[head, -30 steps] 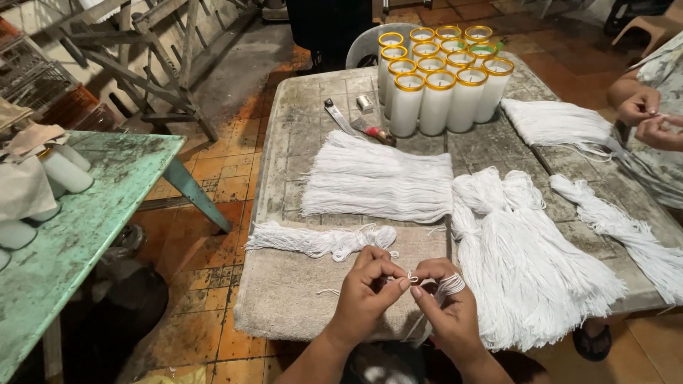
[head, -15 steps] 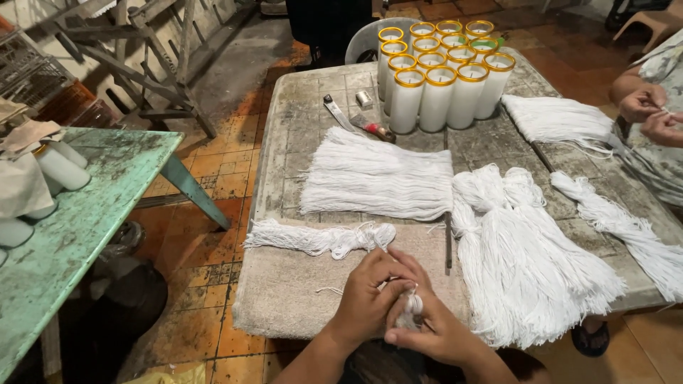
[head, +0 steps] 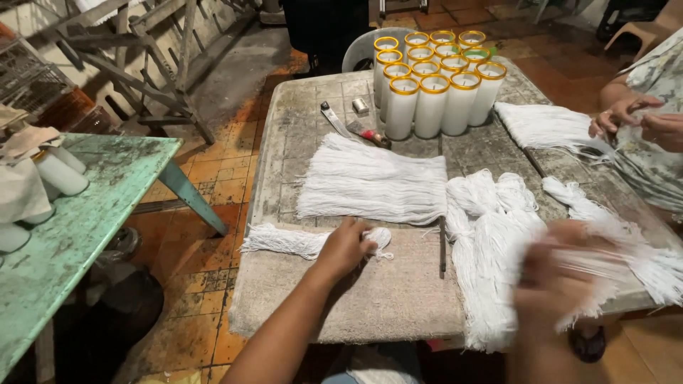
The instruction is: Separating bundles of white thread and tying them with a thin string on a wooden table in a workshop.
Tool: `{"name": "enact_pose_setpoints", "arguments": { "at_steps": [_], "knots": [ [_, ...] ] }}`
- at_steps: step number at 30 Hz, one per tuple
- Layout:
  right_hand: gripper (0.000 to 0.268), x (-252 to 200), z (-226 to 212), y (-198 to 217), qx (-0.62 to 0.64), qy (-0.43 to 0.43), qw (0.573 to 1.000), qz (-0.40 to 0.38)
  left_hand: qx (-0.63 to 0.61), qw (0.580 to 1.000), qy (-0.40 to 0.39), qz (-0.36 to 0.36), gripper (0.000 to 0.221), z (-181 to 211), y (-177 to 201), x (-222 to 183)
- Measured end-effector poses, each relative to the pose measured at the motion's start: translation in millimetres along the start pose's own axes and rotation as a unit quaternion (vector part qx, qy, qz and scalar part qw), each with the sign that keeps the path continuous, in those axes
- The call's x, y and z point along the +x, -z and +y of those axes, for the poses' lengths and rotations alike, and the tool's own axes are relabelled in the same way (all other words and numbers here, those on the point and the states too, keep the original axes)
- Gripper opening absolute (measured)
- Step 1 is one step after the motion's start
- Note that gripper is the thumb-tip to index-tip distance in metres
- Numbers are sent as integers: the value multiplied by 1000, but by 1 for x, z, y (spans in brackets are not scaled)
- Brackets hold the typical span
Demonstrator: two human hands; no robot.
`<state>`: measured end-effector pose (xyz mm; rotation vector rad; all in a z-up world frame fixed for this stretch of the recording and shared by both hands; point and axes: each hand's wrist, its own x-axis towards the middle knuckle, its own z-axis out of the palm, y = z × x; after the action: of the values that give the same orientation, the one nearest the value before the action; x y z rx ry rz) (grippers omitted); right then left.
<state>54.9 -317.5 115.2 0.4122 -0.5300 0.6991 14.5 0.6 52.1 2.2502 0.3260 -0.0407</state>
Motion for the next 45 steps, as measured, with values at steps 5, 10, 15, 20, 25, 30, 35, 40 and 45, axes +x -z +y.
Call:
{"name": "enact_pose_setpoints", "arguments": {
  "at_steps": [5, 10, 15, 20, 25, 30, 35, 40, 45],
  "knots": [
    [28, 30, 61, 144, -808, -87, 530, 242, 59, 990, -94, 87, 23, -36, -15, 11],
    [20, 24, 55, 225, -885, -207, 305, 287, 14, 989, -100, 107, 22, -54, -18, 19],
    [24, 40, 68, 194, -878, -246, 275, 303, -22, 989, -98, 107, 21, -51, -18, 15],
    [17, 40, 63, 213, -901, -255, 224, 269, -25, 988, -98, 115, 21, -49, -16, 14],
    [19, 31, 56, 206, -790, -240, 452, 337, -27, 989, -90, 114, 21, -48, -17, 16],
    [17, 22, 56, 163, -585, -186, 702, 363, -21, 991, -86, 104, 23, -46, -17, 16],
    [30, 18, 43, 125, -506, -199, 716, 437, -39, 993, -49, 97, 19, -49, -19, 17],
    [23, 20, -41, 74, -563, 49, 693, 449, -24, 993, -40, 109, 24, -52, -23, 19],
    [8, -29, -211, 64, -480, 352, 697, 401, -9, 991, -59, 120, 21, -57, -27, 24]
  ]
}}
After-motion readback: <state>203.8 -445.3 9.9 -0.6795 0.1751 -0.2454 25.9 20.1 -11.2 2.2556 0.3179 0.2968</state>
